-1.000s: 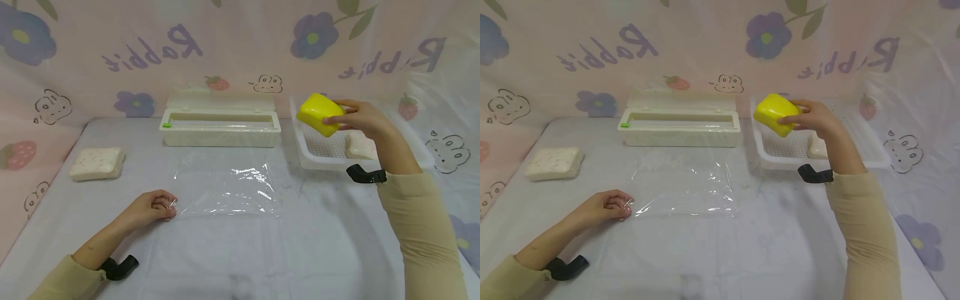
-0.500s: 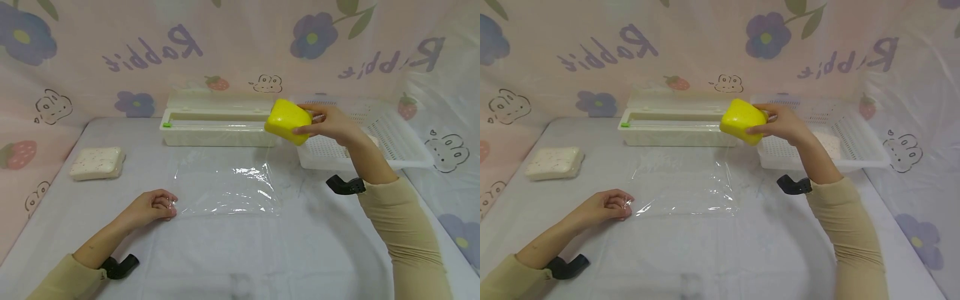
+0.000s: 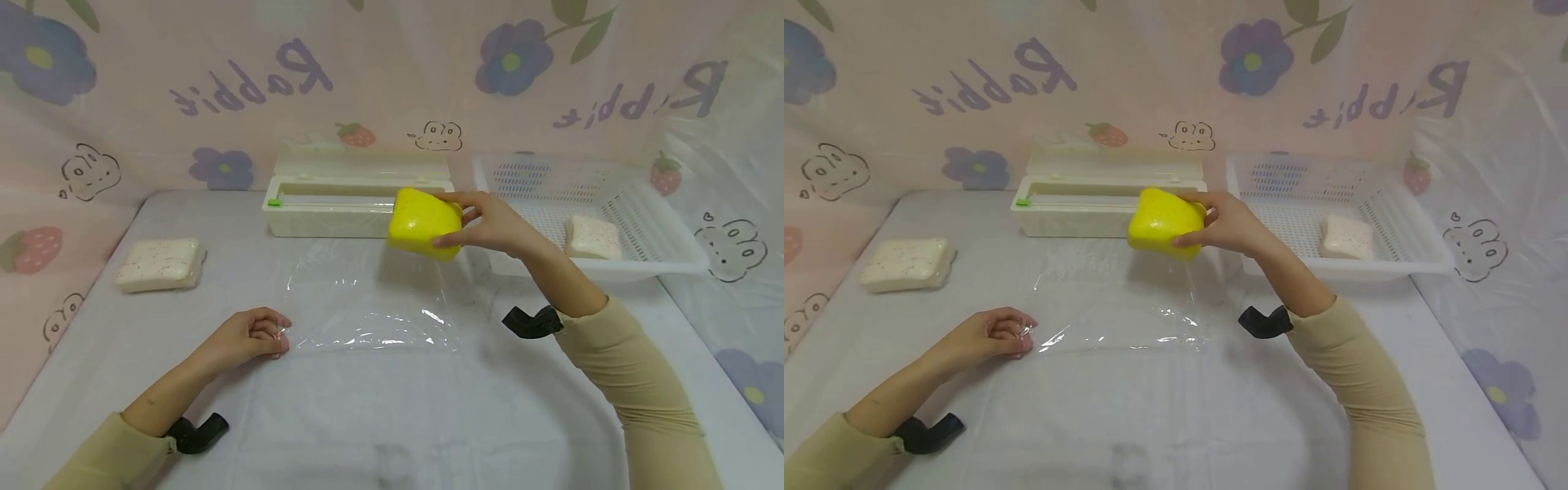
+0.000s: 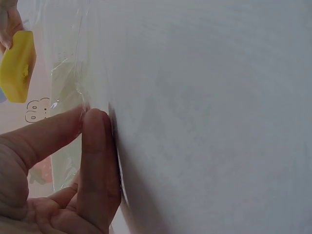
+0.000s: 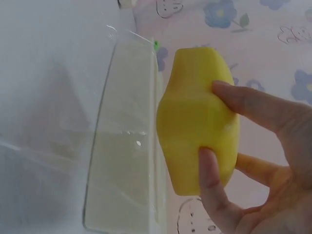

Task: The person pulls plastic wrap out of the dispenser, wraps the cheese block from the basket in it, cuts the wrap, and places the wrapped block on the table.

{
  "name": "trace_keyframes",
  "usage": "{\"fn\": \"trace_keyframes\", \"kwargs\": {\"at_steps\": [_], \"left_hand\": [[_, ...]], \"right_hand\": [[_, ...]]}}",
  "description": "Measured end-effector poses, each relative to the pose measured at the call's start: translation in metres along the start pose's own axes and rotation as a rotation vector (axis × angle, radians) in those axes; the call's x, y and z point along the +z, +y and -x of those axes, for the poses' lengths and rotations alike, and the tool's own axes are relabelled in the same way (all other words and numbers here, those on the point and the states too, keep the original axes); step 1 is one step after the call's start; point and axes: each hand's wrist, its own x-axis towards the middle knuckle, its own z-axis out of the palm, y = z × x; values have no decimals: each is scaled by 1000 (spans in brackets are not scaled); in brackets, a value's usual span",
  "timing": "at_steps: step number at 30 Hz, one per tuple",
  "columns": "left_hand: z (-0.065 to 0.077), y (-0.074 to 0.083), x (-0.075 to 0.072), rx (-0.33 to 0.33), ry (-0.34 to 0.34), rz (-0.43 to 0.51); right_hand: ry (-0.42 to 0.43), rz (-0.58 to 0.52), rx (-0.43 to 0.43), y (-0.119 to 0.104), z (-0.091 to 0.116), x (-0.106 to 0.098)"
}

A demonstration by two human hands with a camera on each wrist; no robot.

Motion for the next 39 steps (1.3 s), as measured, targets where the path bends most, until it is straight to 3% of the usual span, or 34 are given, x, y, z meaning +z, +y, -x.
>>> {"fn": "trace_keyframes", "kwargs": {"at_steps": [13, 20, 39], "left_hand": [[0, -3, 2, 5, 2, 6], [-1, -4, 1, 24, -7, 11], [0, -1, 0, 17, -11, 3]], "right_hand": [[-87, 135, -97, -10, -10, 55], [-137, 140, -143, -12, -16, 79], [-167, 189, -91, -5, -26, 111]]}}
